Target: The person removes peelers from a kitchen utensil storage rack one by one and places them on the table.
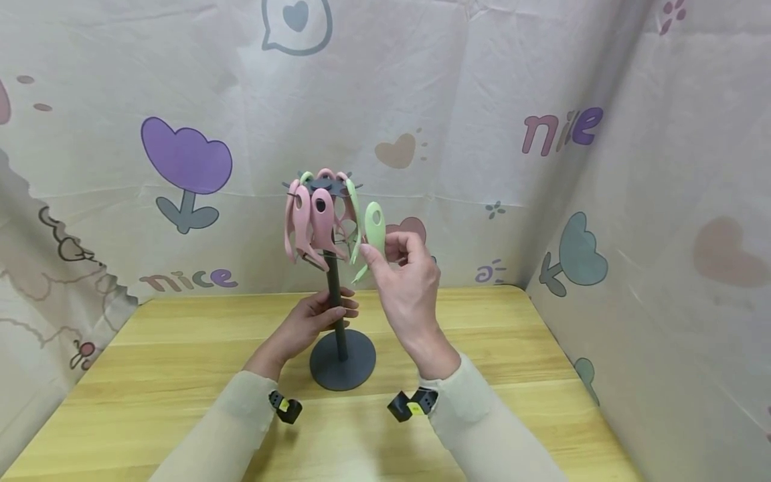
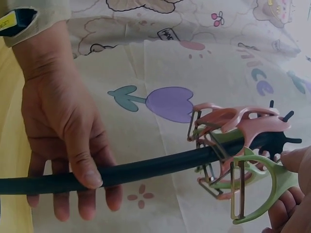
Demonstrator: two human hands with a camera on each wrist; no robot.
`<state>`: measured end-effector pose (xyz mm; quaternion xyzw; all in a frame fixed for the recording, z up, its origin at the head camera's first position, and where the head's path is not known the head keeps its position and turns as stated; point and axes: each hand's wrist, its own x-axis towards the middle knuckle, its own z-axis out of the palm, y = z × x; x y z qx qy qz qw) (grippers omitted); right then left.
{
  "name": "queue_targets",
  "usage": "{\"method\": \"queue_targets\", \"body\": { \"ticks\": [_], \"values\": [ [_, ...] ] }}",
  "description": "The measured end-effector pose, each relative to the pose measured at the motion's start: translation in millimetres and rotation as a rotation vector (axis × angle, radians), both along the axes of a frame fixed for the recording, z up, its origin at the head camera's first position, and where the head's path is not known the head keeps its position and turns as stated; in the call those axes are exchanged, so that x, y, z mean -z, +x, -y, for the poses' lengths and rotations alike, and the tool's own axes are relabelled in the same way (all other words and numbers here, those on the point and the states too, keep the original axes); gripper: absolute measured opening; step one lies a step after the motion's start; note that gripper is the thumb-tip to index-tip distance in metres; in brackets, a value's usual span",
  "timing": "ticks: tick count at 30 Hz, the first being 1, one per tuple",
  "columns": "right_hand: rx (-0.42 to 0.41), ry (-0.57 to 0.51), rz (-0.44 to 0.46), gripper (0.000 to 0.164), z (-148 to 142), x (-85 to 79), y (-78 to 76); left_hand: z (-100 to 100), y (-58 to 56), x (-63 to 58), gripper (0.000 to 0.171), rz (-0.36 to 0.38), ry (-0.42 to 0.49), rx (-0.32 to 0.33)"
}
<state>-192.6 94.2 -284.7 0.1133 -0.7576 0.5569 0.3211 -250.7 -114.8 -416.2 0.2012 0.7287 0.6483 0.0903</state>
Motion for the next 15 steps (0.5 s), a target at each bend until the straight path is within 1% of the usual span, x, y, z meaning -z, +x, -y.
{"method": "queue_targets", "body": {
  "ticks": [7,15],
  "values": [
    [0.005,-0.005,0.025,0.035,-7.1,10.2,-4.2,-0.1,-0.4,-0.3,0.035,0.003,0.0,0.002],
    [0.048,0.015,0.059,0.034,-14.4,24.8,-12.4,-0.7,0.6,0.3,0.034,-0.003,0.004,-0.001]
  ]
}}
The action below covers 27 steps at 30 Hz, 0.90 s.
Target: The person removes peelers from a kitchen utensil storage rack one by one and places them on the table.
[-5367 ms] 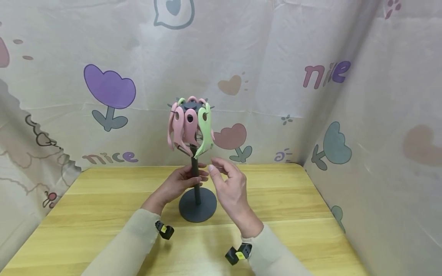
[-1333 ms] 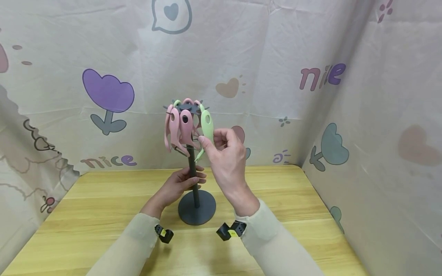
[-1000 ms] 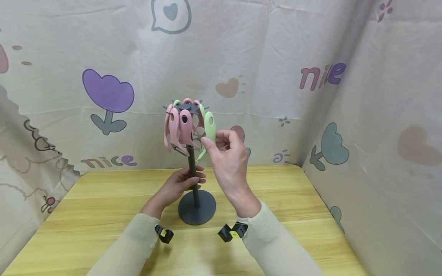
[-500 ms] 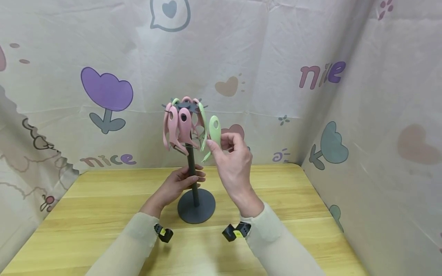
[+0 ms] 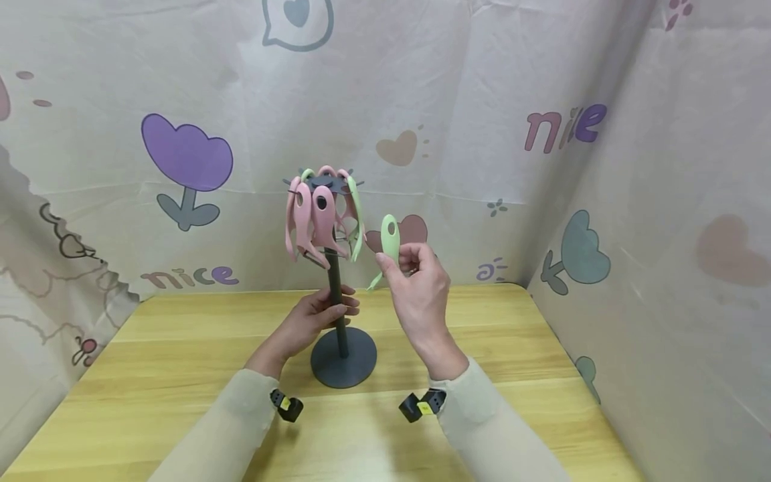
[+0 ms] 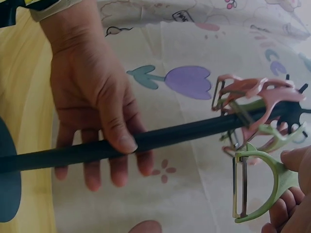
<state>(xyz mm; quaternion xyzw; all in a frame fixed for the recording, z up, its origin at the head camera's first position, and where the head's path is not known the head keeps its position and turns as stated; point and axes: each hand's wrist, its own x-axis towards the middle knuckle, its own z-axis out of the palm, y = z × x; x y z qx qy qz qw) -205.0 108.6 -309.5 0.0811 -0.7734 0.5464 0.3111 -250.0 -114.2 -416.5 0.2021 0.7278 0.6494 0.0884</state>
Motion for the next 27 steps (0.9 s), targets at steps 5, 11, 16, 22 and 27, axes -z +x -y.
{"method": "queue_targets", "body": {
  "ticks": [5,11,16,22,27],
  "values": [
    [0.025,0.018,0.043,0.034,-4.0,11.2,-4.7,-0.1,0.5,0.4,0.033,-0.006,-0.003,-0.002],
    [0.064,0.04,0.066,0.033,-8.1,26.4,-12.2,-0.4,0.5,0.0,0.033,0.002,-0.005,-0.011],
    [0.097,0.054,0.102,0.031,-10.9,41.1,-20.8,-1.4,0.6,-0.9,0.033,0.001,-0.013,-0.02],
    [0.132,0.111,0.161,0.03,-14.0,60.8,-30.9,-1.9,0.3,-1.1,0.032,0.003,-0.013,-0.026],
    [0.146,0.15,0.207,0.03,-15.3,75.3,-36.7,-1.5,-0.4,0.2,0.033,-0.004,-0.018,-0.023]
  ]
}}
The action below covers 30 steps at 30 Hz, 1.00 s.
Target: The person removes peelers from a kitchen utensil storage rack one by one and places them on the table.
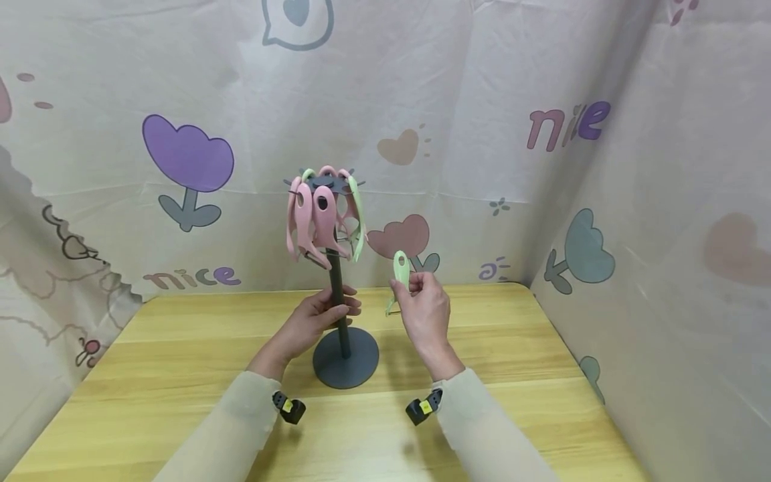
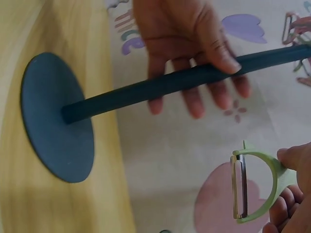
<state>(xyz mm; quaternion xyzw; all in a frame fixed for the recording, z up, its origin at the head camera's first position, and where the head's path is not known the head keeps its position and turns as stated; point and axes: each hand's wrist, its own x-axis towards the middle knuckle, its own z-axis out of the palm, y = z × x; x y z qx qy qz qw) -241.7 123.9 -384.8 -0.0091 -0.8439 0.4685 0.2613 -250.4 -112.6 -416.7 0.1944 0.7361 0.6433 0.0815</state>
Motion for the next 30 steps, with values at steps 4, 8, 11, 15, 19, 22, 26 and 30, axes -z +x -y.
{"method": "queue_targets", "body": {
  "ticks": [4,8,11,15,19,22,26,30],
  "values": [
    [0.02,0.031,0.053,0.03,-0.1,12.1,-5.3,0.0,0.0,0.8,0.034,-0.003,0.006,0.012],
    [0.023,0.069,0.113,0.031,0.9,24.8,-11.1,0.5,0.4,2.1,0.035,-0.006,0.008,0.016],
    [0.016,0.102,0.142,0.032,2.2,31.9,-14.4,0.8,0.8,2.6,0.035,-0.008,0.003,0.007],
    [0.021,0.138,0.169,0.034,3.4,37.8,-16.6,0.7,0.9,2.2,0.035,-0.001,0.002,-0.002],
    [0.023,0.166,0.205,0.036,3.5,44.0,-18.5,0.4,0.6,1.8,0.034,0.006,0.006,-0.008],
    [0.019,0.189,0.228,0.035,3.2,50.3,-21.1,0.1,0.2,2.3,0.034,0.007,0.008,-0.011],
    [0.016,0.232,0.277,0.036,3.7,59.5,-24.9,-0.4,0.2,2.9,0.034,0.004,0.011,-0.012],
    [0.005,0.268,0.334,0.035,2.5,69.3,-28.9,-0.9,0.5,3.1,0.033,-0.001,0.014,-0.013]
  ]
}}
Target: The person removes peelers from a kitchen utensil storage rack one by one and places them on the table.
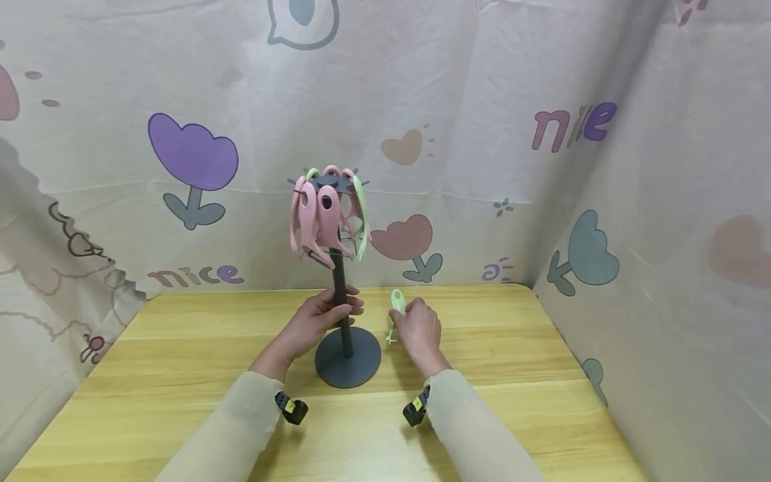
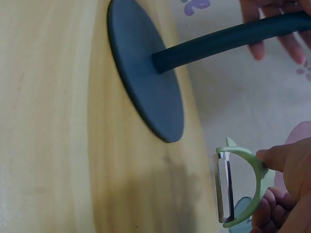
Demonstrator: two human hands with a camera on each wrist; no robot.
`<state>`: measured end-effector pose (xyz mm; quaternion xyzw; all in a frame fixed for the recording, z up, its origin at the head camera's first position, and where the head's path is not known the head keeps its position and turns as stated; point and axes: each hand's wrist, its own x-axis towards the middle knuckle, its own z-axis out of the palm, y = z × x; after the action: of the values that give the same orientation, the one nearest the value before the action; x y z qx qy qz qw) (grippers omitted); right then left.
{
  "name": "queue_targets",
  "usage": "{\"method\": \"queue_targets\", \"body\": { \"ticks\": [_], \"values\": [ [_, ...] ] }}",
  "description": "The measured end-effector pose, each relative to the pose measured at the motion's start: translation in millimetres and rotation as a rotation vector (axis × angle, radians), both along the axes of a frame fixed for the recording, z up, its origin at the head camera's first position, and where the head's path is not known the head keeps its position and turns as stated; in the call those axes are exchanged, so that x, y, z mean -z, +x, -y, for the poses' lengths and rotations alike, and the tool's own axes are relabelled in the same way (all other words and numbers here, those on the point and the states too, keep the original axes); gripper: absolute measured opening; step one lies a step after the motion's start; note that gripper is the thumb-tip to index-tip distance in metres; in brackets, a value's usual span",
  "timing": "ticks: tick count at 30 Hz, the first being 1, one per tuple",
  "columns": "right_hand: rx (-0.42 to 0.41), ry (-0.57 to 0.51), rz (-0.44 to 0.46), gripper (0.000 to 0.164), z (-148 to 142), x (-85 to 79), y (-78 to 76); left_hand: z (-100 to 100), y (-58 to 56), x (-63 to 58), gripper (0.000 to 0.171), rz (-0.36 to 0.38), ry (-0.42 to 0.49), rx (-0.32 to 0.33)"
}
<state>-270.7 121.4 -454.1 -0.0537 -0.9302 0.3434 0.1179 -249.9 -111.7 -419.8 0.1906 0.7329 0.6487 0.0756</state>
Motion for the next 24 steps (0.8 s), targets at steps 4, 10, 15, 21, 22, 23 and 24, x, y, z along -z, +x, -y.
{"method": "queue_targets", "body": {
  "ticks": [4,10,15,21,22,23,24],
  "values": [
    [-0.009,0.008,0.049,0.034,-2.0,8.3,-3.6,-0.6,0.4,0.2,0.033,-0.003,-0.001,0.0],
    [-0.027,0.018,0.1,0.034,-3.2,15.0,-6.8,-1.2,1.8,-0.8,0.032,-0.006,-0.004,-0.008],
    [-0.031,0.044,0.125,0.033,-1.5,19.9,-10.4,-1.3,2.6,-1.1,0.031,-0.008,-0.01,-0.017],
    [-0.033,0.066,0.162,0.038,1.5,26.6,-15.0,-1.7,3.2,-1.0,0.031,-0.013,-0.018,-0.03],
    [-0.033,0.067,0.168,0.041,1.8,27.5,-15.8,-1.8,3.4,-1.1,0.031,-0.014,-0.021,-0.032],
    [-0.033,0.07,0.17,0.043,1.9,28.6,-16.3,-2.1,3.4,-0.7,0.031,-0.018,-0.022,-0.034],
    [-0.034,0.073,0.172,0.045,2.0,29.4,-16.9,-2.2,3.5,-0.7,0.031,-0.021,-0.023,-0.035]
  ]
}}
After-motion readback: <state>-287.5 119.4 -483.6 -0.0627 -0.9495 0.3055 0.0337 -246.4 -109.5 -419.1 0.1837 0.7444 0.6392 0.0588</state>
